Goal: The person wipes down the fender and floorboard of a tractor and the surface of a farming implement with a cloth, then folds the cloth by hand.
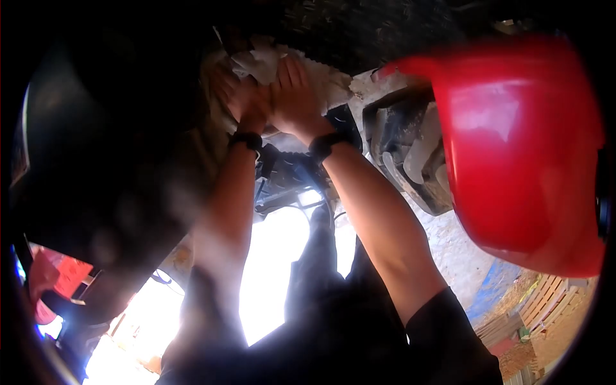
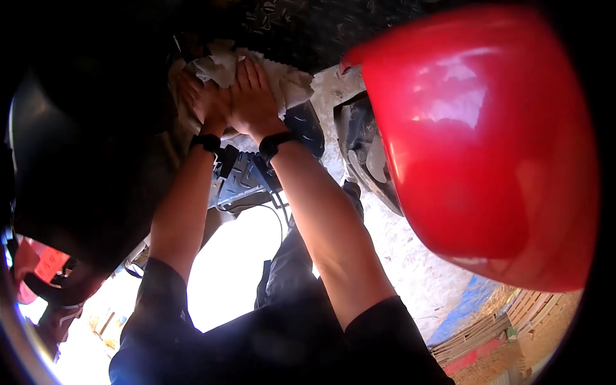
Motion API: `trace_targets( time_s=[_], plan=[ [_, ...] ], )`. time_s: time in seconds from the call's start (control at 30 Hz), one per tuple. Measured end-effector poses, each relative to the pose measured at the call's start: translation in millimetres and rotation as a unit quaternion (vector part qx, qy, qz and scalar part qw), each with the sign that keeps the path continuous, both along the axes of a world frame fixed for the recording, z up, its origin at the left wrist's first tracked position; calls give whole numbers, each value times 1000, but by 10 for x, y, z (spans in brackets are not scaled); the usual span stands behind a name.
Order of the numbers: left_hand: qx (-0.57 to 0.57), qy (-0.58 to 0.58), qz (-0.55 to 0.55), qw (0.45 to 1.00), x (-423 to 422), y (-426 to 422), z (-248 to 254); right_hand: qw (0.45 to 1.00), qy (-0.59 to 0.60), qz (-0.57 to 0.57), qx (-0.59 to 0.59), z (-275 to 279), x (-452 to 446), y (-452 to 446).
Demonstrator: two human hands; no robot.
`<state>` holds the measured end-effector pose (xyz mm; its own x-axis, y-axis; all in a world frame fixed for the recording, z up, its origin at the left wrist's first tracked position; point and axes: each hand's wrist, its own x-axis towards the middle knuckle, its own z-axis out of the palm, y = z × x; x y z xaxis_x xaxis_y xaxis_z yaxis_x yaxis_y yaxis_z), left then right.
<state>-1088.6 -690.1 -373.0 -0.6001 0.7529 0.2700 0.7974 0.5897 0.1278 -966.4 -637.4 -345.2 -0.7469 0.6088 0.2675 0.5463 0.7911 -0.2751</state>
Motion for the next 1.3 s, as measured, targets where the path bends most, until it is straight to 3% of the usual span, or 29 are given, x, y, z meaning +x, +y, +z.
trace_targets(
  time_s=[0.13,0.2,0.23,0.3,0.4,0.43,0.53,0.6,0.8,0.9,0.97,1.03,1.1,1.13,1.23,1.3],
  plan=[
    [-52,113,0,992,187,-182,-43,996,-9,5,-85,72,280,-199],
    [-76,-3,-40,996,536,-414,108,998,53,-3,-46,-9,554,-423],
    [-72,0,-39,997,679,-490,188,998,55,-2,-41,-40,669,-526],
    [-1,-39,-62,997,936,-616,306,996,79,1,-31,-45,885,-694],
    [11,-45,-28,999,1180,-748,366,996,75,2,-48,43,1109,-877],
    [86,-128,-11,988,1256,-783,404,996,73,1,-46,61,1172,-924],
    [80,-153,2,985,1273,-906,296,994,80,26,-72,43,1272,-1011],
    [16,-100,-17,995,1275,-918,293,994,70,21,-78,26,1279,-1040],
    [56,-179,0,982,1325,-852,443,989,43,11,-140,-74,1223,-1074],
    [57,-199,-2,978,1270,-870,359,996,27,-28,-86,-29,1187,-1085],
    [-29,-136,6,990,1218,-872,268,996,26,-34,-84,-24,1147,-1057],
    [-23,-156,4,987,1104,-874,199,995,25,-40,-84,-65,1069,-1063],
    [-73,-93,-62,991,908,-716,259,977,3,-24,-212,-74,894,-919],
    [-77,-55,-73,993,784,-663,201,976,4,-26,-214,-67,774,-843],
    [-53,-35,-85,994,569,-437,323,983,36,-22,-181,-96,487,-634],
    [-70,-4,-66,995,488,-308,301,992,-69,0,-110,-24,388,-493]
  ],
)
